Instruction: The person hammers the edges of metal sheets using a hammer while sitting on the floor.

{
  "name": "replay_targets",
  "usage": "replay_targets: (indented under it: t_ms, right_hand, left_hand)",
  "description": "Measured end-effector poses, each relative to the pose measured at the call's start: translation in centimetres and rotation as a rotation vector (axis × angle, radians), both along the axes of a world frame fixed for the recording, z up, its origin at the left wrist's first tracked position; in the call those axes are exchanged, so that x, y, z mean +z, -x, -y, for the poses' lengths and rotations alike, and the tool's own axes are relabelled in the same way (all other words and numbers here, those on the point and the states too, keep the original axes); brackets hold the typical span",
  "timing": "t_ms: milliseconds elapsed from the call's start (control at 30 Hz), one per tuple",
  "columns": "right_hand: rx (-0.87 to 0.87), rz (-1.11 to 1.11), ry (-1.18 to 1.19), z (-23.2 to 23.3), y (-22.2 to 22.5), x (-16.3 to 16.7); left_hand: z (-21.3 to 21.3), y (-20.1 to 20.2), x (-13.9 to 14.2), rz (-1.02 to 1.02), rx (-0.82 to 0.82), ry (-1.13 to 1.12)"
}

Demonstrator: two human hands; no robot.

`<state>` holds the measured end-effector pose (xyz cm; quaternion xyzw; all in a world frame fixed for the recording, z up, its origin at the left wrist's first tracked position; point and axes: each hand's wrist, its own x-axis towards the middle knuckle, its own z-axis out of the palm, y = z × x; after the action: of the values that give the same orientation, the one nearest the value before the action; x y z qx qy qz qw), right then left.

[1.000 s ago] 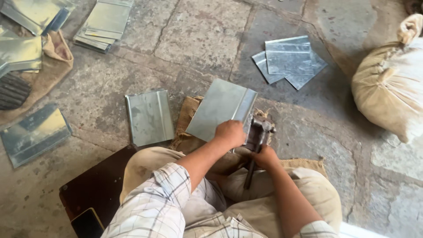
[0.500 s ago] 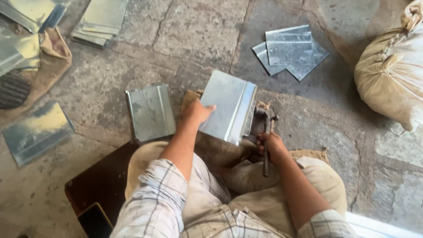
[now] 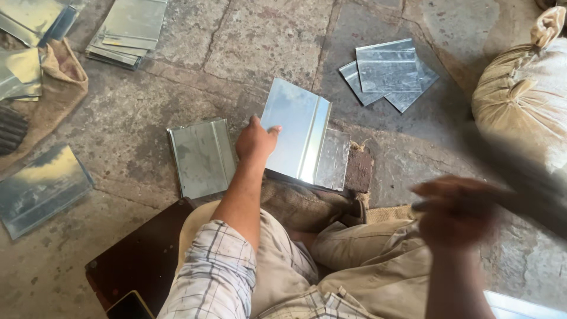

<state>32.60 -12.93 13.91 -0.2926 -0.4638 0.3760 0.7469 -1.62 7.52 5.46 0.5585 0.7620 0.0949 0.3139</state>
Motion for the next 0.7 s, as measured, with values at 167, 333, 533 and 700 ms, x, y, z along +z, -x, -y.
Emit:
replay_targets:
  t_ms: [167, 333, 533, 700]
  right_hand:
    - [-0.187, 0.326, -0.211, 0.7, -0.3, -2.3]
    - [-0.016, 1.666, 1.113, -0.8, 7.2, -11.5]
    - [-0.395, 1.279, 0.767, -1.3, 6.0, -6.5]
    - [-0.35, 0.359, -0.104, -0.7, 0.7, 1.3]
  left_hand:
    - [0.0, -0.3, 1.5, 0.01, 0.01, 0.0]
    - [0.0, -0.3, 1.7, -0.013, 0.001, -0.043]
    - [0.3, -0.5, 1.5, -0.019, 0.018, -0.029]
    - [0.2, -0.3, 1.5, -0.026, 0.033, -0.043]
